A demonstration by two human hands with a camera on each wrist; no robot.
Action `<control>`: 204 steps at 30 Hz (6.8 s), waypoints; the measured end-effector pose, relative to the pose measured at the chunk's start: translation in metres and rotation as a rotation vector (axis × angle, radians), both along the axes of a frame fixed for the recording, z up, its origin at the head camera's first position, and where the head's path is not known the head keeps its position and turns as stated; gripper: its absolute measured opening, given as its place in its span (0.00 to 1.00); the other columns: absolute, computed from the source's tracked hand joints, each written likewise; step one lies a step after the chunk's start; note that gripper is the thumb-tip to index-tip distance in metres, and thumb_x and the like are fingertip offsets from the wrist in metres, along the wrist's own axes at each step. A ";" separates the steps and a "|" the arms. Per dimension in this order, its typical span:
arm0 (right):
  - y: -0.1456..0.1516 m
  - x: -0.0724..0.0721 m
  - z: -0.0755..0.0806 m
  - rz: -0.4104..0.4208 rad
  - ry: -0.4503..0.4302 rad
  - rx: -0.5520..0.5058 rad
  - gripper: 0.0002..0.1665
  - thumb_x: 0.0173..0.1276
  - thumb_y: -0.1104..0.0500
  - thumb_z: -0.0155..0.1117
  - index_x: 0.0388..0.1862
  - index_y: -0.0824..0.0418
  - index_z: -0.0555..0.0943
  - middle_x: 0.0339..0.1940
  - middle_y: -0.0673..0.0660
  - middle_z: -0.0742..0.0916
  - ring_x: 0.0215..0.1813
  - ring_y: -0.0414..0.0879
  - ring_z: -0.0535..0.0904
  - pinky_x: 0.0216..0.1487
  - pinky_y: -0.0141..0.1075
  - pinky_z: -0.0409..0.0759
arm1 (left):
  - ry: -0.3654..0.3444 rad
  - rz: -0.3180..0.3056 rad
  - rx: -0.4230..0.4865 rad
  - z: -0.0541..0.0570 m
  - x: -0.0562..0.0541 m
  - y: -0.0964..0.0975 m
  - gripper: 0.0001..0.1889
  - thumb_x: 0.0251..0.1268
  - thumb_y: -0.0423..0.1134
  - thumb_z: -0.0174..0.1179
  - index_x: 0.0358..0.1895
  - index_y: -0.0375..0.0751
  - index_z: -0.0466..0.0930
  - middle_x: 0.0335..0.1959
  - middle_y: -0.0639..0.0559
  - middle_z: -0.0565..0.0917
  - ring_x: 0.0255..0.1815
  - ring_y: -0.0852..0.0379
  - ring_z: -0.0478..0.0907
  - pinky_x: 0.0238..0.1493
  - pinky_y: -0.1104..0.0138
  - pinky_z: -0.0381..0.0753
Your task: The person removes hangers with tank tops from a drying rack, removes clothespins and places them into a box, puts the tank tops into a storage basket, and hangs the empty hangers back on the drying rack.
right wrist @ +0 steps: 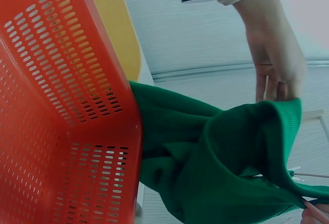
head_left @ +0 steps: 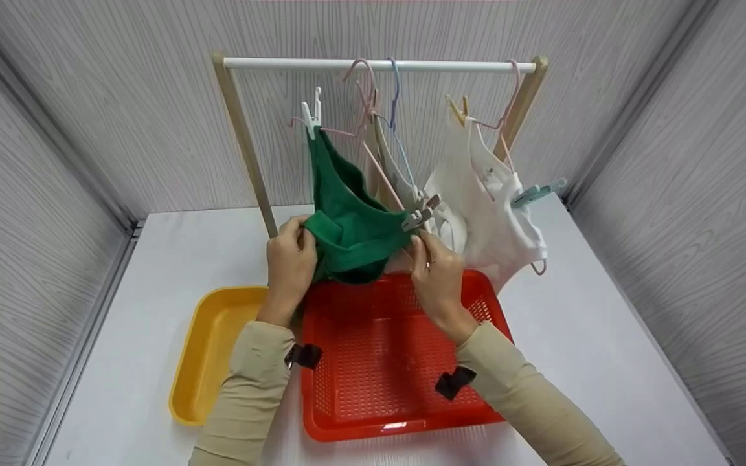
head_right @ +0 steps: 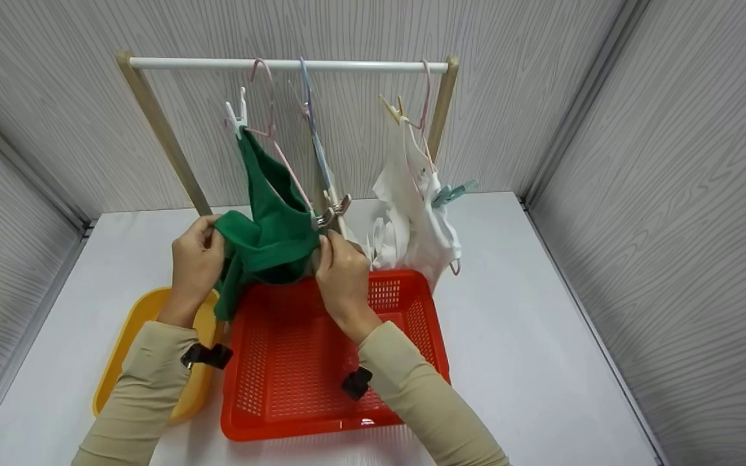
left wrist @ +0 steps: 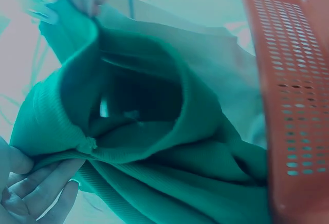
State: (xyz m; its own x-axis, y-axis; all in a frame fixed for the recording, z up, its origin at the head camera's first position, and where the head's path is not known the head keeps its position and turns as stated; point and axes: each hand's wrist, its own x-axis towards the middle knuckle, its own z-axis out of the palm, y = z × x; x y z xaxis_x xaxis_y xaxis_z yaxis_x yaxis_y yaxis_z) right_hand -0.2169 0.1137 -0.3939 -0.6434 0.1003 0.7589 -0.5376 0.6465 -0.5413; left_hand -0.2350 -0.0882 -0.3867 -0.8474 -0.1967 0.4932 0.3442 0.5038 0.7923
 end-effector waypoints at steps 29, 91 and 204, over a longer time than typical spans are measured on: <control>0.019 -0.003 -0.021 -0.042 0.046 0.018 0.05 0.66 0.69 0.59 0.32 0.69 0.81 0.20 0.63 0.84 0.22 0.52 0.81 0.27 0.42 0.81 | -0.352 -0.454 -0.309 -0.029 0.033 0.030 0.10 0.71 0.34 0.54 0.48 0.34 0.80 0.46 0.42 0.86 0.46 0.48 0.82 0.54 0.56 0.83; 0.031 0.002 -0.027 -0.001 0.109 0.016 0.04 0.62 0.72 0.61 0.33 0.71 0.83 0.18 0.61 0.83 0.20 0.49 0.77 0.25 0.35 0.76 | -0.352 -0.059 -0.472 -0.056 -0.016 -0.013 0.10 0.66 0.33 0.55 0.39 0.30 0.82 0.34 0.39 0.86 0.35 0.46 0.81 0.44 0.52 0.83; 0.124 0.009 -0.027 0.356 -0.045 0.014 0.07 0.56 0.81 0.59 0.31 0.76 0.83 0.24 0.70 0.87 0.34 0.19 0.80 0.35 0.14 0.77 | -0.480 -0.480 -0.390 -0.064 0.052 0.009 0.10 0.70 0.32 0.54 0.48 0.32 0.80 0.47 0.40 0.83 0.45 0.49 0.77 0.58 0.53 0.81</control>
State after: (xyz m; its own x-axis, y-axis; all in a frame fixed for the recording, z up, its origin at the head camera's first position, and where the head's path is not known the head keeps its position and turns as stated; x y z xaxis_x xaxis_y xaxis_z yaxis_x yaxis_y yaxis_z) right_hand -0.2079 0.2378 -0.4205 -0.6688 -0.1460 0.7289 -0.7064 0.4305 -0.5619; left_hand -0.1834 -0.0789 -0.4512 -0.9338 0.3576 0.0094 0.2594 0.6588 0.7062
